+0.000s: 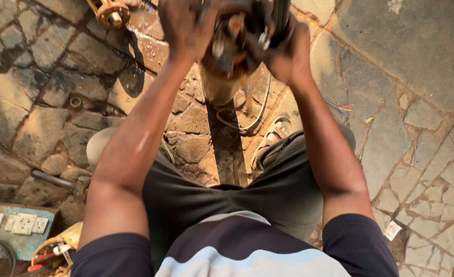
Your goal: The person sits on the floor and uses a metal bar to repeatedly strike and loosen a bolt on a vertical water pump. The person retrieves the tool from a nearby bucket and continues the striking action throughout the clip.
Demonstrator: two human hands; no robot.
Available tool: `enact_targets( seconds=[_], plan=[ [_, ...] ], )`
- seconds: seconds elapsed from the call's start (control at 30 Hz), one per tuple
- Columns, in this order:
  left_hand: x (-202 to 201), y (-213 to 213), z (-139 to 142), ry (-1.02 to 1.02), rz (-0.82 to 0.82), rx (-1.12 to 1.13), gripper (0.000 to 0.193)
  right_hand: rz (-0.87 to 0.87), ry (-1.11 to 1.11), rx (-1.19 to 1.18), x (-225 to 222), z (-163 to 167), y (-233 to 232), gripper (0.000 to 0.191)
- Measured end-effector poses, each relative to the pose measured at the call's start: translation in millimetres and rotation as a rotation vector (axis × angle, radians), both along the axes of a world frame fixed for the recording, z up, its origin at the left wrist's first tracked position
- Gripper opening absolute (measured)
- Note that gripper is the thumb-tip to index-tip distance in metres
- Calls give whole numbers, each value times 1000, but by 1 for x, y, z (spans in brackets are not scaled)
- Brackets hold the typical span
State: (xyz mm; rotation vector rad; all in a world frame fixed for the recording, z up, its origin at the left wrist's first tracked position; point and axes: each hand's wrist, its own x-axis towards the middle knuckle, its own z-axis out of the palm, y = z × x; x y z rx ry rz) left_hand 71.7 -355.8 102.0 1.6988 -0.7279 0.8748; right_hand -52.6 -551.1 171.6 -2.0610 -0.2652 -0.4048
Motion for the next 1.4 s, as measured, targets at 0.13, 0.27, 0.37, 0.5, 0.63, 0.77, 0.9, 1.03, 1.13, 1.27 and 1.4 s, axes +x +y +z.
enact_targets(
  seconds=[0.13,0.27,0.37,0.5,0.63,0.77,0.9,1.03,1.13,1.27,1.4],
  plan=[
    [-33,16,15,207,60,26,49,144,86,134,5,11,2,28],
    [-60,24,33,388,198,-47,45,263,110,20,40,15,-4,49],
    [-63,22,42,356,69,-108,42,350,56,-8,58,12,-15,41],
    [-51,17,45,385,-3,-31,44,318,248,327,66,11,-23,28],
    [-49,20,37,492,-64,-22,46,230,254,186,56,22,-16,43],
    [-52,29,29,483,-159,-45,46,172,301,81,38,37,-12,67],
    [-50,46,33,629,-319,-99,42,262,166,33,25,38,-24,74],
    [-51,81,45,719,-232,-226,45,59,-223,-130,14,18,-41,55],
    [-57,97,48,663,-294,-436,39,-152,-66,218,1,4,-48,31],
    [-83,76,46,445,-173,-234,34,-293,112,524,-19,8,-46,14],
    [-132,34,59,-236,-371,245,15,-392,30,393,-52,27,-38,20]
  ],
)
